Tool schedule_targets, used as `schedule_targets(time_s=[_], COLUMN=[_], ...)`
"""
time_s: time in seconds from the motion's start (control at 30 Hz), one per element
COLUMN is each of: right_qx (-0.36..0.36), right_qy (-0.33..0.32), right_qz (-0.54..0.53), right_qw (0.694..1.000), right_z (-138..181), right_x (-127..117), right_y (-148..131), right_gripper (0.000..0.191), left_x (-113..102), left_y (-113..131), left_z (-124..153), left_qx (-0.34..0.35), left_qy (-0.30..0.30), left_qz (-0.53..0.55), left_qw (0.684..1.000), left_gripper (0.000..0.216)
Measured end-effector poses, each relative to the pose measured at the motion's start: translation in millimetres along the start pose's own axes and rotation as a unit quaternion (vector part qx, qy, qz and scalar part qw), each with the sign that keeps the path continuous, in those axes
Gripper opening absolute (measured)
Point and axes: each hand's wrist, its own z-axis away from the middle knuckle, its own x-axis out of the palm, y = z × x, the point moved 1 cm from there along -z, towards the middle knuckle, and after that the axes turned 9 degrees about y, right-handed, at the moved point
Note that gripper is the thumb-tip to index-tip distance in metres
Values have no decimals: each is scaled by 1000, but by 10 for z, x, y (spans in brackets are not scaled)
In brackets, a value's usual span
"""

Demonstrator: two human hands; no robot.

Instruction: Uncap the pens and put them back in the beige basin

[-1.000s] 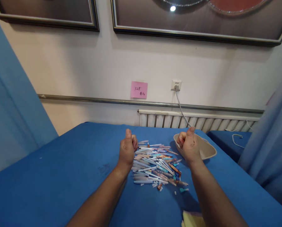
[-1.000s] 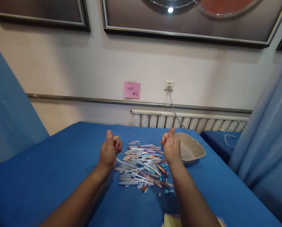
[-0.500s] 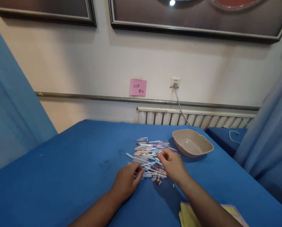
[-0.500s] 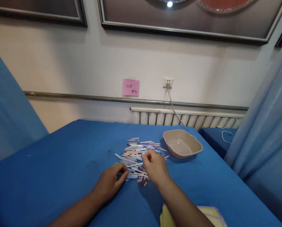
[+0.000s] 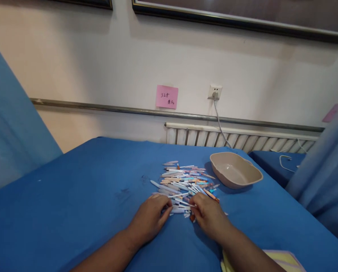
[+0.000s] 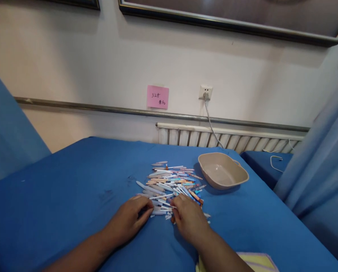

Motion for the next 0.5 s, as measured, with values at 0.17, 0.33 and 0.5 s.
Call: schedule_targets(time_s=[0.17,0.33,0.5], right_qx=[-12,-16,-11], right_qy=[-35,-64,-70], right_qz=[46,96,119], right_qw=[998,993,990], right_z=[9,0,18], right_x=[0,-22,-10], right_y=[0,-33,-23], right_gripper=[16,16,13], left_x=[6,4,-5], left_y=[-9,10,26], left_z=[-9,1,14], left_qx=[-16,-17,-14], left_qy=[-11,-14,-33], left_qz=[10,16,0], left_qw=[1000,1000,999], left_gripper=[13,11,6])
